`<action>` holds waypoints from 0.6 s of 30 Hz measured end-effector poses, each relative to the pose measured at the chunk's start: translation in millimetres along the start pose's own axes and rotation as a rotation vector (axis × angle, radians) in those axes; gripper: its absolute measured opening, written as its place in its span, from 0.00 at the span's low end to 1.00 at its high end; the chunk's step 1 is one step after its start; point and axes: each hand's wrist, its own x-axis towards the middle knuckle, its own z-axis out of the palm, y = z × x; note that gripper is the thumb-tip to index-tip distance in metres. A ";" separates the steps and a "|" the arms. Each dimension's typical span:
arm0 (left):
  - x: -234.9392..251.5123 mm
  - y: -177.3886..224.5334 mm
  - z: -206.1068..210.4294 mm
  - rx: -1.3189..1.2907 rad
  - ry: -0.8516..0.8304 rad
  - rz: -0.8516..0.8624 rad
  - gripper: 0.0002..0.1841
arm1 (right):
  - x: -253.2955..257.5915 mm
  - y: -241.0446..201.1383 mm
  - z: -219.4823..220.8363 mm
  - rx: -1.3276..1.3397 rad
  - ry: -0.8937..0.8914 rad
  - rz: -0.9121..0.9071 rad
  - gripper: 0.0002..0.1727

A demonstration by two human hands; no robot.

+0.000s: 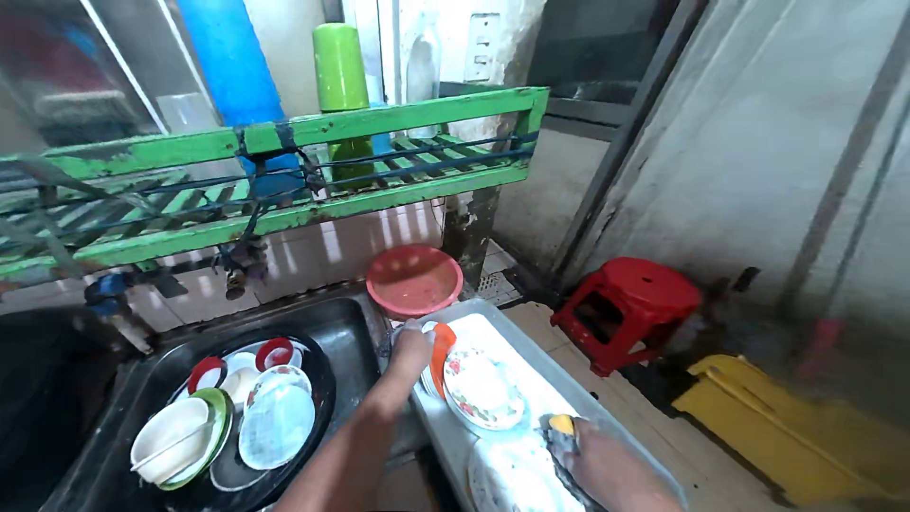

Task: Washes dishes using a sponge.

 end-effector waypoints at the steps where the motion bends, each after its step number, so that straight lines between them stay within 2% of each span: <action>1: 3.3 -0.2 -0.7 -0.020 0.011 -0.018 0.20 | 0.6 0.3 0.8 0.000 -0.001 0.002 0.33; 7: -0.7 -7.0 -29.5 -0.287 0.248 0.077 0.14 | 0.1 5.1 -2.0 0.075 0.000 -0.027 0.30; 9: -17.5 -4.4 -55.2 -0.425 0.340 0.123 0.15 | -0.7 14.3 -4.2 0.223 0.075 -0.072 0.30; 11: -36.5 -1.7 -71.8 -0.629 0.372 0.104 0.20 | -7.2 14.4 -5.3 0.472 0.233 -0.170 0.31; 13: -60.1 3.0 -64.1 -0.865 0.324 0.083 0.25 | -20.1 -5.8 -6.7 0.730 0.412 -0.320 0.30; 15: -83.5 6.7 -35.8 -0.981 0.170 0.109 0.35 | -28.9 -39.1 -8.1 0.856 0.569 -0.543 0.29; 17: -101.4 6.8 0.3 -1.029 0.007 0.186 0.42 | -24.4 -70.2 -10.7 0.827 0.595 -0.746 0.30; 18: -110.7 8.7 13.8 -1.031 -0.053 0.231 0.41 | -17.8 -81.4 -11.8 0.769 0.594 -0.805 0.31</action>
